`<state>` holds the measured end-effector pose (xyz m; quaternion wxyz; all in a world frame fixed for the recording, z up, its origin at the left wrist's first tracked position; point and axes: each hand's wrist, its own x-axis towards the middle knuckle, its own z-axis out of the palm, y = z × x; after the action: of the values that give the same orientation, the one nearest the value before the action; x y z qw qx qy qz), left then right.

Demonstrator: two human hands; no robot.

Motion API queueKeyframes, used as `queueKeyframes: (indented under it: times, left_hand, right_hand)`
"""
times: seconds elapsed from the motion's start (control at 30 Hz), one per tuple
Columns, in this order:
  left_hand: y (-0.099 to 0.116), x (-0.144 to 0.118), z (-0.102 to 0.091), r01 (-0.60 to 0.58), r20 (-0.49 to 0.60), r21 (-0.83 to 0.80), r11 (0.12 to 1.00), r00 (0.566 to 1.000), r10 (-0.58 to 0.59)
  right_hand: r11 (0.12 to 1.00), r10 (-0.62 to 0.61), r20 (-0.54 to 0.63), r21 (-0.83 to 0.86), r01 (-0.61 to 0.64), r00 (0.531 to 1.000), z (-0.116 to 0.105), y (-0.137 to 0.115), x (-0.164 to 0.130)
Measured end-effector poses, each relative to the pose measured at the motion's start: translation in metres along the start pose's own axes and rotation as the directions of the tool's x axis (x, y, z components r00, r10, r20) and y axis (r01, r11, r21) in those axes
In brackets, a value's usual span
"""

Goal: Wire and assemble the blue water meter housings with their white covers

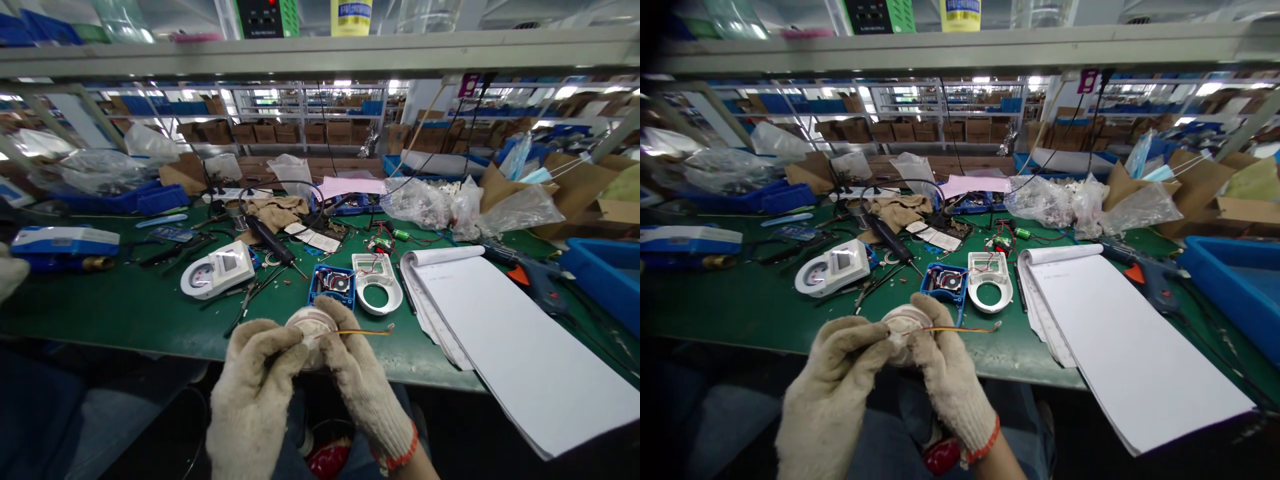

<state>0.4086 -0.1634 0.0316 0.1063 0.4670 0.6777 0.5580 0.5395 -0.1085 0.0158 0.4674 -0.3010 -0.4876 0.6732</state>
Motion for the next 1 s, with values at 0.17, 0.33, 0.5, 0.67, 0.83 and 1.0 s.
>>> queueKeyframes:
  times: [0.17,0.33,0.5,0.67,0.83,1.0]
  left_hand:
    - [-0.004,-0.005,0.001,0.043,-0.023,-0.045,0.998,0.999,-0.044]
    - [-0.007,-0.005,-0.001,0.067,-0.038,-0.073,0.995,0.997,-0.070]
    - [-0.004,-0.007,0.003,0.052,-0.096,-0.154,0.987,0.993,-0.068]
    - [-0.006,-0.011,0.008,0.105,-0.141,-0.277,0.955,0.979,-0.148]
    - [-0.014,-0.010,0.008,0.170,-0.156,-0.379,0.910,0.957,-0.244]
    - [-0.016,-0.004,-0.005,0.319,0.110,-0.354,0.879,0.948,-0.299]
  right_hand:
    - [0.996,0.043,0.056,0.078,-0.047,0.997,0.011,-0.002,-0.003]
    - [1.000,-0.009,0.017,0.007,0.009,1.000,0.017,-0.002,-0.003]
    - [0.995,-0.050,-0.028,0.084,0.053,0.998,0.023,0.005,-0.003]
    - [0.986,-0.061,-0.058,0.155,0.069,0.996,0.025,0.015,-0.003]
    - [0.980,-0.129,-0.064,0.147,0.137,0.990,0.023,0.017,-0.001]
    - [0.959,-0.252,0.043,0.148,0.244,0.967,0.018,0.010,0.001]
